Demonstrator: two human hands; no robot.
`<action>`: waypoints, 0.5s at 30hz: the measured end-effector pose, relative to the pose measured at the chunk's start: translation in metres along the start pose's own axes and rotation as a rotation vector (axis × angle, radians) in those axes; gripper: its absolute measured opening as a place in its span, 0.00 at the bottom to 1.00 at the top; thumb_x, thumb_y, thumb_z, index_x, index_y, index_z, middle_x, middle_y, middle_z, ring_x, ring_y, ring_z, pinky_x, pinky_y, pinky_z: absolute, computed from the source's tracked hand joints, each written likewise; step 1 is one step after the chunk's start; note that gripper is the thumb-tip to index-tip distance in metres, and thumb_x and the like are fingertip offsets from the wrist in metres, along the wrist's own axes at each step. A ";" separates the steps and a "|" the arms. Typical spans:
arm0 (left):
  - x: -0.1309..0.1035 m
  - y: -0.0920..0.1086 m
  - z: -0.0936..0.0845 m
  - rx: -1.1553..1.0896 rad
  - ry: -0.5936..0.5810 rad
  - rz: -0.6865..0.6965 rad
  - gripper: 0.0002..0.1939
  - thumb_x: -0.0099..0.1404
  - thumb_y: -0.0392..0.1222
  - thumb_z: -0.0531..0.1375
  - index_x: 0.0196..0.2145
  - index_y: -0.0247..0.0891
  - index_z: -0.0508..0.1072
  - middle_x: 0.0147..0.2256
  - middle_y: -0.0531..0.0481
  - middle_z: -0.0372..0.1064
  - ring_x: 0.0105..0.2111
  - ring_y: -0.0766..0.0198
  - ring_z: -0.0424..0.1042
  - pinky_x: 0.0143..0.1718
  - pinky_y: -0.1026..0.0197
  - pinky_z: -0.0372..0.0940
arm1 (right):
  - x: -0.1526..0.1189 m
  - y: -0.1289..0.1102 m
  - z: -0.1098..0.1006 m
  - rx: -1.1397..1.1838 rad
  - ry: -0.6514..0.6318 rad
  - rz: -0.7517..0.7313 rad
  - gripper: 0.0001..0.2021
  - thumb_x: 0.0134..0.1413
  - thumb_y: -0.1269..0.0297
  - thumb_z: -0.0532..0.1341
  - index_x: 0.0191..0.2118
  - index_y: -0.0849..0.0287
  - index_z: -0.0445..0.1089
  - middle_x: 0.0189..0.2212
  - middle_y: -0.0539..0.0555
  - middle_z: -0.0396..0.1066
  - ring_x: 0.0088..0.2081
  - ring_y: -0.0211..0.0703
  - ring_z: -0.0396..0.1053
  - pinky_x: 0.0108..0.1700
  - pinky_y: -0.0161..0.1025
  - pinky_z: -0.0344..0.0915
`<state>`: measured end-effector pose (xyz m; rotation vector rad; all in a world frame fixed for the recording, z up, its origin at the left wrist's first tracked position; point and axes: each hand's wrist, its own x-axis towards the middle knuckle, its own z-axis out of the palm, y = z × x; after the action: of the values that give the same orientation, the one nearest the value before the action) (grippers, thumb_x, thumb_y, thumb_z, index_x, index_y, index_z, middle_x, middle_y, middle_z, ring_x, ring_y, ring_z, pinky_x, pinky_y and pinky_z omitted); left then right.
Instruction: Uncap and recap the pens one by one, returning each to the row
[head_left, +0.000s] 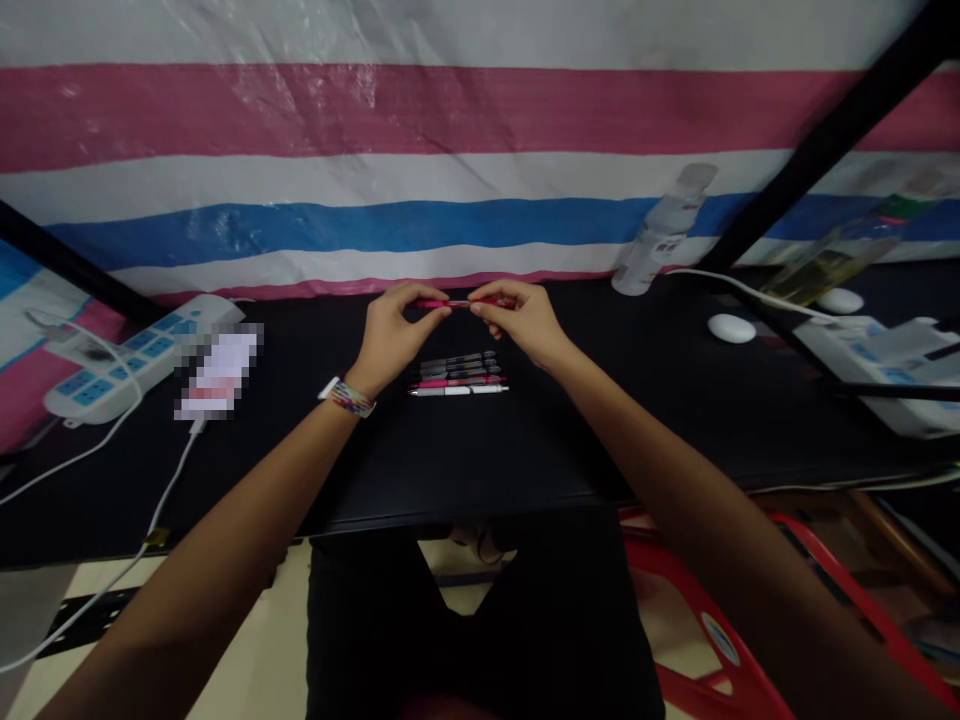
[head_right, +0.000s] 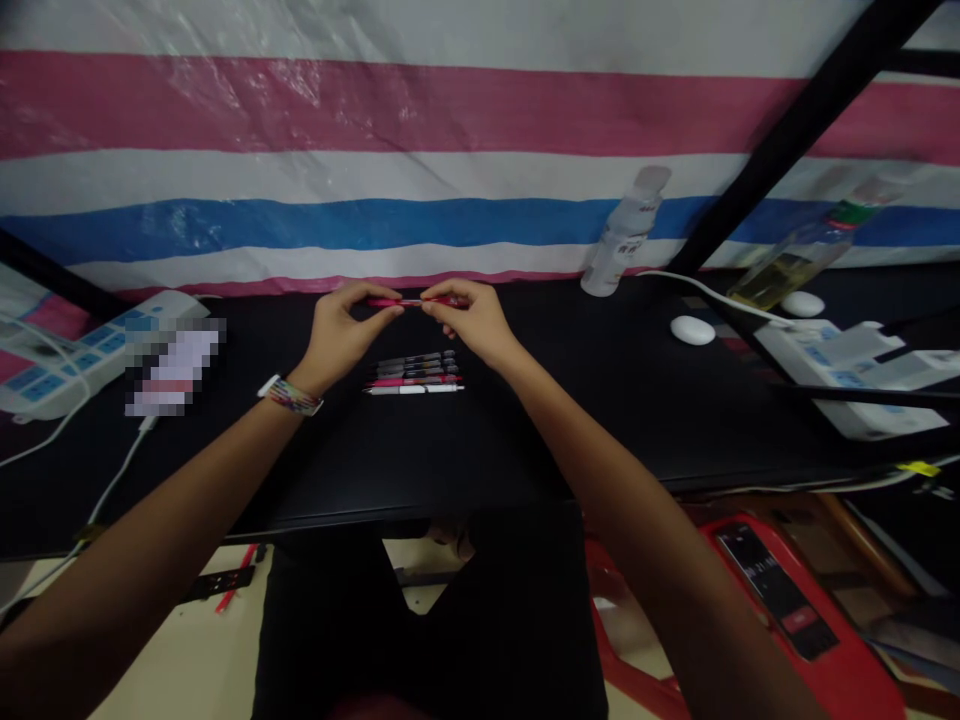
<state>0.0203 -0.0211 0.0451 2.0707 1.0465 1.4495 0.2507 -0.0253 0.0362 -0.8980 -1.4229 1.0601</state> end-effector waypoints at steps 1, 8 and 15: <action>0.003 -0.004 0.000 0.004 0.000 -0.001 0.04 0.68 0.41 0.75 0.41 0.43 0.87 0.44 0.46 0.87 0.47 0.53 0.83 0.56 0.48 0.76 | 0.005 0.002 0.000 0.039 0.015 0.027 0.13 0.56 0.53 0.82 0.41 0.54 0.85 0.29 0.48 0.77 0.27 0.36 0.69 0.29 0.36 0.70; 0.000 -0.024 0.002 0.031 -0.038 0.001 0.04 0.66 0.40 0.78 0.38 0.43 0.88 0.40 0.46 0.86 0.42 0.55 0.81 0.48 0.51 0.74 | 0.008 0.024 -0.005 0.185 0.018 0.168 0.11 0.58 0.61 0.82 0.41 0.57 0.84 0.31 0.51 0.81 0.31 0.38 0.77 0.38 0.37 0.80; -0.005 -0.031 0.003 0.011 -0.049 -0.074 0.07 0.61 0.41 0.81 0.36 0.42 0.89 0.39 0.46 0.88 0.39 0.56 0.82 0.46 0.54 0.74 | 0.006 0.037 -0.007 0.178 0.002 0.168 0.11 0.56 0.62 0.82 0.40 0.58 0.84 0.30 0.51 0.82 0.31 0.38 0.78 0.39 0.37 0.81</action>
<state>0.0114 -0.0048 0.0191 2.0422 1.1019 1.3528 0.2552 -0.0068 0.0031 -0.8996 -1.2458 1.2896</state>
